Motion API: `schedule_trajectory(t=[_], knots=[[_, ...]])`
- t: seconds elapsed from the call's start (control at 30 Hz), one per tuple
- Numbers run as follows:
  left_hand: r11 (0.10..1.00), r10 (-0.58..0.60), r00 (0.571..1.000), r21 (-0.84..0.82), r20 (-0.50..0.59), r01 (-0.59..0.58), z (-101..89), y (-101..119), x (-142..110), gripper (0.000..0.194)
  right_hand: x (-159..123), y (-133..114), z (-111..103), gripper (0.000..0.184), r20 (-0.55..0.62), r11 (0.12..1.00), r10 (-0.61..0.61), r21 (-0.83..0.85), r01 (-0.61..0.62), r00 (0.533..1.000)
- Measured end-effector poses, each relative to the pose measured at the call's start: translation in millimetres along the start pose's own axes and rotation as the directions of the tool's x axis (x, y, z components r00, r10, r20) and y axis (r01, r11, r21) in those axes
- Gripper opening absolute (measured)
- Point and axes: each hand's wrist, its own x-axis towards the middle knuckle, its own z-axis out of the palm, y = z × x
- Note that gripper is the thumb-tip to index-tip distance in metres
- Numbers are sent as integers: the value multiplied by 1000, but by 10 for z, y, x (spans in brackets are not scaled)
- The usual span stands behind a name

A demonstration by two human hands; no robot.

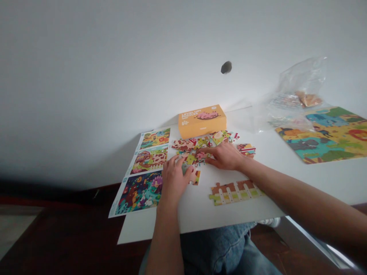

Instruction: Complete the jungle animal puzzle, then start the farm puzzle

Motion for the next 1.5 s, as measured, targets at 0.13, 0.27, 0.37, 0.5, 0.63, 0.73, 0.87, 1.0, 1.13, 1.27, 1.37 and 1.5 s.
schedule_trajectory(t=[0.13,0.27,0.37,0.5,0.63,0.73,0.87,1.0,1.13,1.27,1.37,1.5], knots=[[999,-23,999,-47,31,24,13,-55,6,23,12,11,20,44,4,1000,-25,18,24,1000],[996,-5,999,-90,33,8,17,-75,26,9,12,24,-2,41,-17,999,36,20,-35,999],[994,-16,999,-107,30,19,24,-71,35,7,7,23,-16,42,-23,998,57,16,-57,998],[990,-62,997,-124,39,67,14,-35,27,25,5,10,-17,40,-23,998,55,21,-54,998],[996,-34,999,-81,23,36,4,16,7,39,6,0,-20,38,-12,998,65,20,-65,998],[995,-14,999,-100,44,19,13,33,8,43,9,1,-23,38,-22,996,85,17,-85,996],[990,-46,995,-129,84,57,31,17,38,51,10,13,-21,43,-26,994,108,-1,-108,994],[982,-75,995,-167,65,85,24,12,57,55,9,19,-17,43,-20,993,119,-17,-120,993],[966,-75,997,-245,37,82,4,46,62,58,8,10,-16,45,-27,992,122,-20,-122,992],[959,-64,998,-276,-4,61,-12,74,65,53,3,-2,-19,44,-38,991,132,-24,-133,991],[956,-58,998,-287,-15,51,-29,84,60,50,3,-4,-18,44,-37,990,136,-26,-137,990],[953,-56,998,-301,-23,46,-47,98,53,48,8,0,-14,46,-28,990,141,-23,-142,990]])
